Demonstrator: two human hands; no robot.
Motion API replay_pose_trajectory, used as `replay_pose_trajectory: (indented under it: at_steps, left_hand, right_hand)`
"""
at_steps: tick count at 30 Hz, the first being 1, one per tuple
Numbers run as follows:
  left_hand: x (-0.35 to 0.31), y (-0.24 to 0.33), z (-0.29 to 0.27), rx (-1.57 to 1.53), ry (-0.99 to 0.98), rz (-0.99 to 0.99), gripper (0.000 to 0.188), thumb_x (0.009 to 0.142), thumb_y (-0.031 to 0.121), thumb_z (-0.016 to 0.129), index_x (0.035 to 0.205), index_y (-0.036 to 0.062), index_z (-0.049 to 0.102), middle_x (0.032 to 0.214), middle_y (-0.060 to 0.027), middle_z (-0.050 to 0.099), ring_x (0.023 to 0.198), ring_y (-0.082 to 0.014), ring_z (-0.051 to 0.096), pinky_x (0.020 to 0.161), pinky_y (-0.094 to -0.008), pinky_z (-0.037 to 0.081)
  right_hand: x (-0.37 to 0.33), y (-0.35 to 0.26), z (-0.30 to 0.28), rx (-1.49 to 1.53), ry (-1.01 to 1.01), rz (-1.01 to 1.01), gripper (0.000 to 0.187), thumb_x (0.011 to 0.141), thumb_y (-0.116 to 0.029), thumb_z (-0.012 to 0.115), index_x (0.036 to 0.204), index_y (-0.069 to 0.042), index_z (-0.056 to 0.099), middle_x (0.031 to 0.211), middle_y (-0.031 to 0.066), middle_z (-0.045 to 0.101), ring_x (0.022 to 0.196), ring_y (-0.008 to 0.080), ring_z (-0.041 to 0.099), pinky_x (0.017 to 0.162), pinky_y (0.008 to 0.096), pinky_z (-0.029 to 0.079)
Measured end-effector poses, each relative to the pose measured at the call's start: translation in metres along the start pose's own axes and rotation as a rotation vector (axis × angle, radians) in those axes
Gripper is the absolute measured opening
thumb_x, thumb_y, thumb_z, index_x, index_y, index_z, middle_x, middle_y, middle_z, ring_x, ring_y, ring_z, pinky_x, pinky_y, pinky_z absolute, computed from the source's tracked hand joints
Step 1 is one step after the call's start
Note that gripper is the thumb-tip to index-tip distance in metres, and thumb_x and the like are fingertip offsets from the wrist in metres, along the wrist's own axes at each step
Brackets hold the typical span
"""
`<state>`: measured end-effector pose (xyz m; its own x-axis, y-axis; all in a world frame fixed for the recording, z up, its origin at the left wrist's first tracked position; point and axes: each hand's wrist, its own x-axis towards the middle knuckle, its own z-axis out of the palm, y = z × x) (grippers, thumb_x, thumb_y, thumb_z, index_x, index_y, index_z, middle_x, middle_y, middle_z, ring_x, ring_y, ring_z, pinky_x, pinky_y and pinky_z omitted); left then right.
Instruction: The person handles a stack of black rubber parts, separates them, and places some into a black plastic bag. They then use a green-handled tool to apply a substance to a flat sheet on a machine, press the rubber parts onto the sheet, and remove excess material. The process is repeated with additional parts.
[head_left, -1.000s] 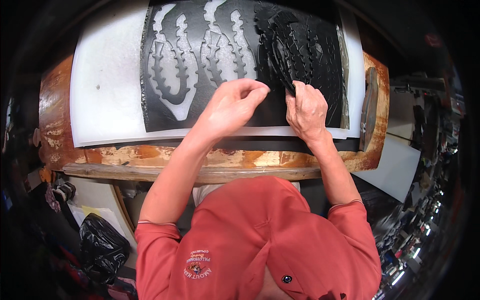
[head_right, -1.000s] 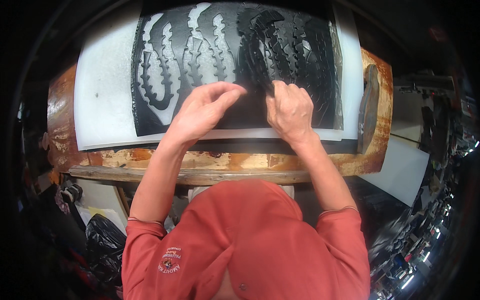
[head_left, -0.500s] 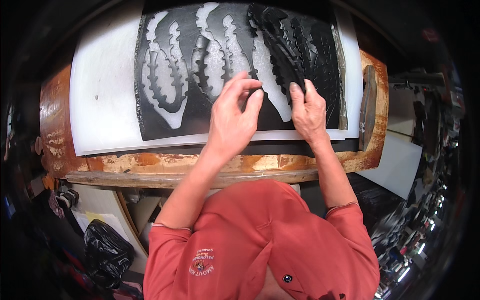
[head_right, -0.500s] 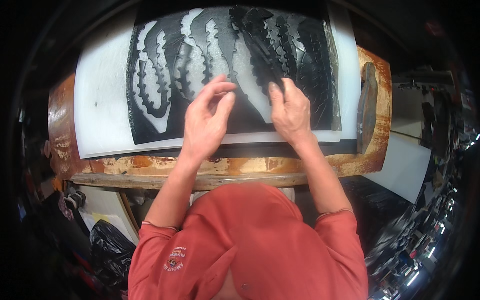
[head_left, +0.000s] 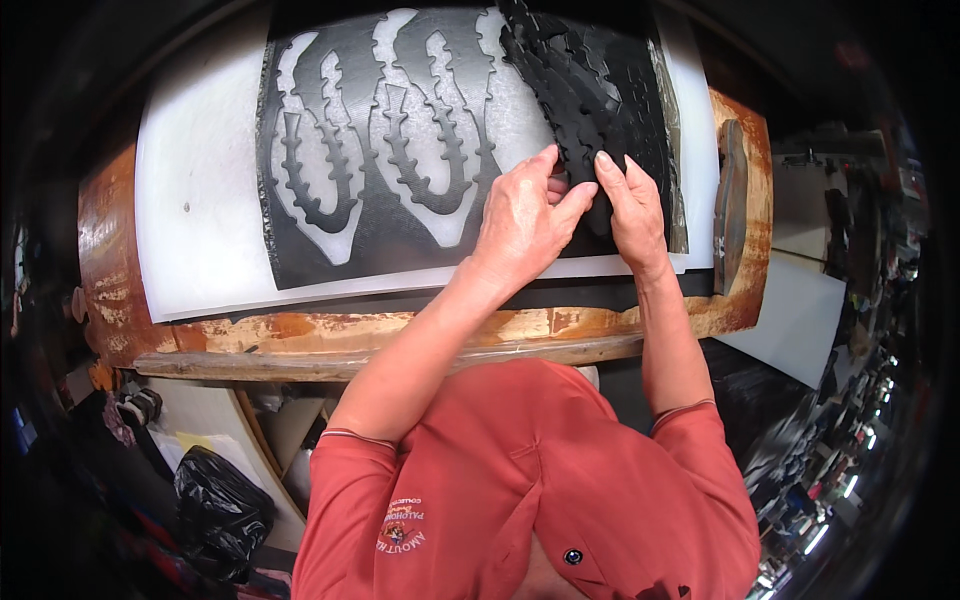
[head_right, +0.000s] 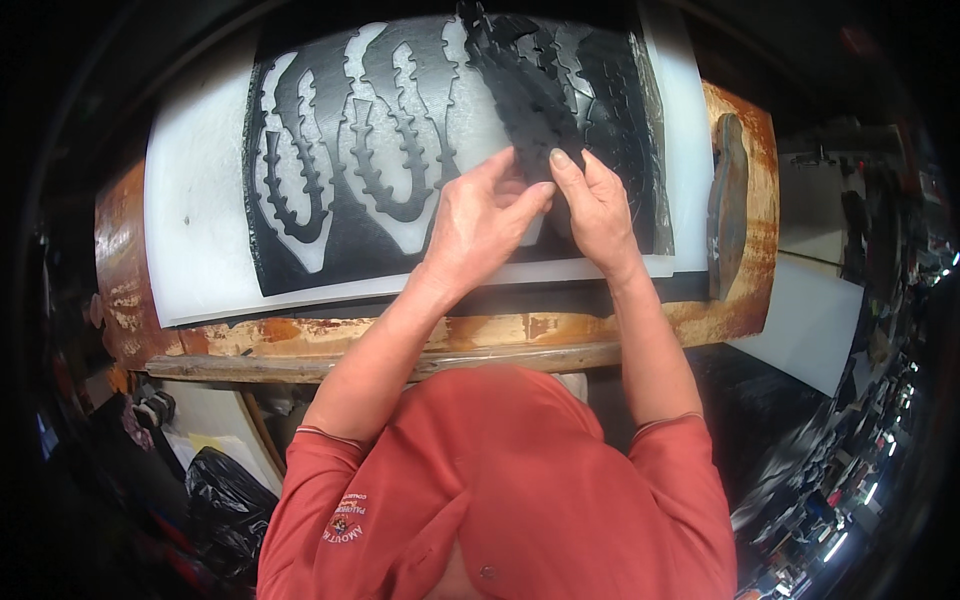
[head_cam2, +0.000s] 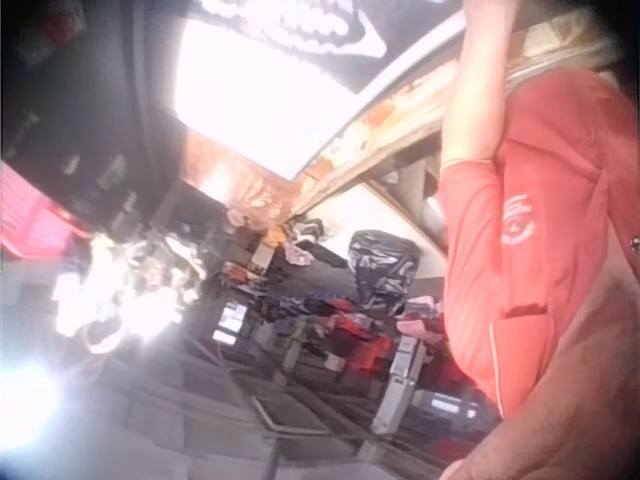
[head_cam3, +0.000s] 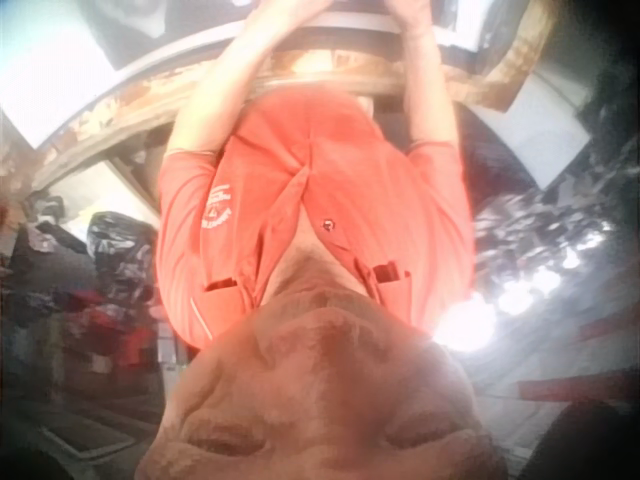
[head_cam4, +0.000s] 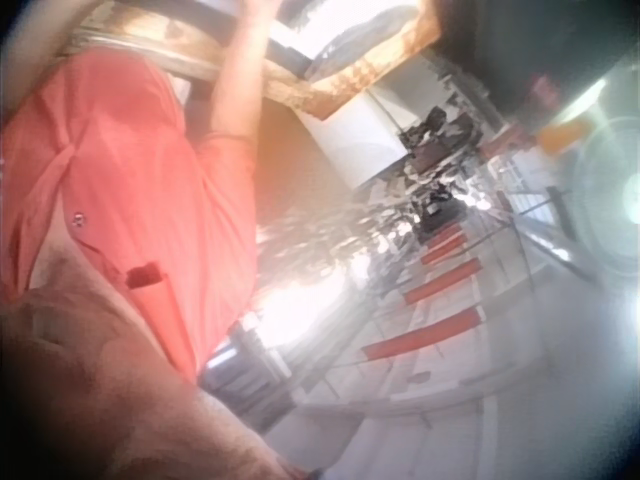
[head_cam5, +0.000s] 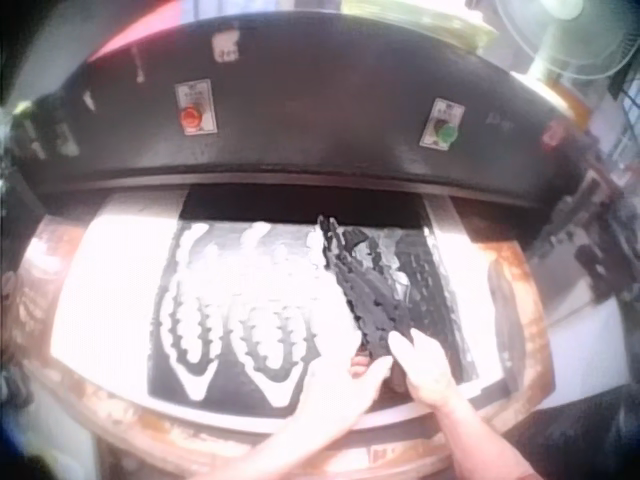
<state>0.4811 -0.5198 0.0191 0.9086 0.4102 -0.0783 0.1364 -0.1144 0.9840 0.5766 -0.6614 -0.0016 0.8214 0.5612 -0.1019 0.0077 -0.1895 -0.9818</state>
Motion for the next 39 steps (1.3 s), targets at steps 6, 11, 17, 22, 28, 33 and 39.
replay_pose_trajectory:
  at_steps: [6,11,17,22,28,33,39]
  left_hand:
    - [-0.002,-0.018,0.004,-0.092,0.045,0.035,0.028,0.1,0.01,0.063,0.117,-0.0121,0.062,0.087,-0.0206,0.073,0.079,-0.0211,0.076,0.07,-0.0346,0.06]
    - [-0.002,-0.031,-0.008,-0.497,0.239,-0.066,0.018,0.108,0.006,0.05,0.116,-0.0045,0.062,0.086,-0.0044,0.069,0.07,-0.007,0.059,0.064,-0.0281,0.052]
    - [-0.009,-0.033,-0.023,-0.221,0.003,-0.137,0.02,0.11,0.011,0.056,0.116,-0.002,0.071,0.104,-0.0005,0.073,0.094,-0.0066,0.066,0.084,-0.0232,0.054]
    - [-0.007,-0.037,-0.02,-0.771,-0.066,-0.125,0.02,0.11,0.01,0.056,0.112,-0.003,0.072,0.105,-0.0033,0.074,0.092,-0.0068,0.064,0.085,-0.0244,0.052]
    - [-0.011,-0.037,-0.02,-0.759,-0.029,-0.131,0.026,0.111,0.016,0.057,0.125,-0.0027,0.069,0.116,-0.0061,0.074,0.103,-0.0124,0.068,0.095,-0.0323,0.055]
    - [-0.022,-0.038,-0.025,0.095,0.244,0.165,0.019,0.109,0.007,0.055,0.119,-0.0011,0.068,0.108,-0.0117,0.077,0.09,-0.0221,0.071,0.081,-0.0348,0.055]
    - [-0.022,-0.059,-0.028,0.192,0.38,0.289,0.021,0.11,0.005,0.053,0.121,0.0003,0.071,0.104,-0.007,0.079,0.086,-0.0123,0.069,0.079,-0.0287,0.054]
  right_hand:
    - [0.006,-0.008,-0.002,0.091,-0.084,-0.016,0.029,0.113,-0.027,0.059,0.113,0.0,0.07,0.086,-0.0025,0.065,0.073,0.0053,0.056,0.068,0.0232,0.047]
    - [0.004,-0.033,-0.004,-0.082,0.172,-0.019,0.029,0.114,-0.027,0.054,0.102,-0.004,0.067,0.074,-0.004,0.058,0.066,0.0053,0.05,0.064,0.0242,0.045]
    - [0.005,-0.03,0.031,-0.762,0.129,-0.507,0.016,0.105,-0.018,0.063,0.102,-0.002,0.065,0.073,0.0164,0.068,0.066,0.0362,0.07,0.057,0.0447,0.055]
    - [0.014,-0.03,0.035,-0.767,-0.018,-0.361,0.033,0.097,-0.031,0.077,0.103,0.001,0.07,0.08,0.0174,0.072,0.072,0.033,0.071,0.066,0.0429,0.057]
    - [0.025,-0.038,0.017,-0.685,-0.061,-0.289,0.029,0.1,-0.026,0.069,0.099,0.003,0.068,0.082,0.0198,0.07,0.072,0.0363,0.069,0.071,0.0421,0.057]
    - [0.029,-0.035,-0.027,-0.227,0.114,0.085,0.035,0.105,-0.034,0.066,0.096,0.001,0.068,0.075,0.0055,0.068,0.066,0.0145,0.067,0.065,0.0293,0.054]
    - [0.045,-0.07,-0.149,0.105,0.518,-0.183,0.031,0.109,-0.029,0.065,0.097,-0.001,0.068,0.079,0.003,0.066,0.071,0.0106,0.061,0.072,0.0256,0.054]
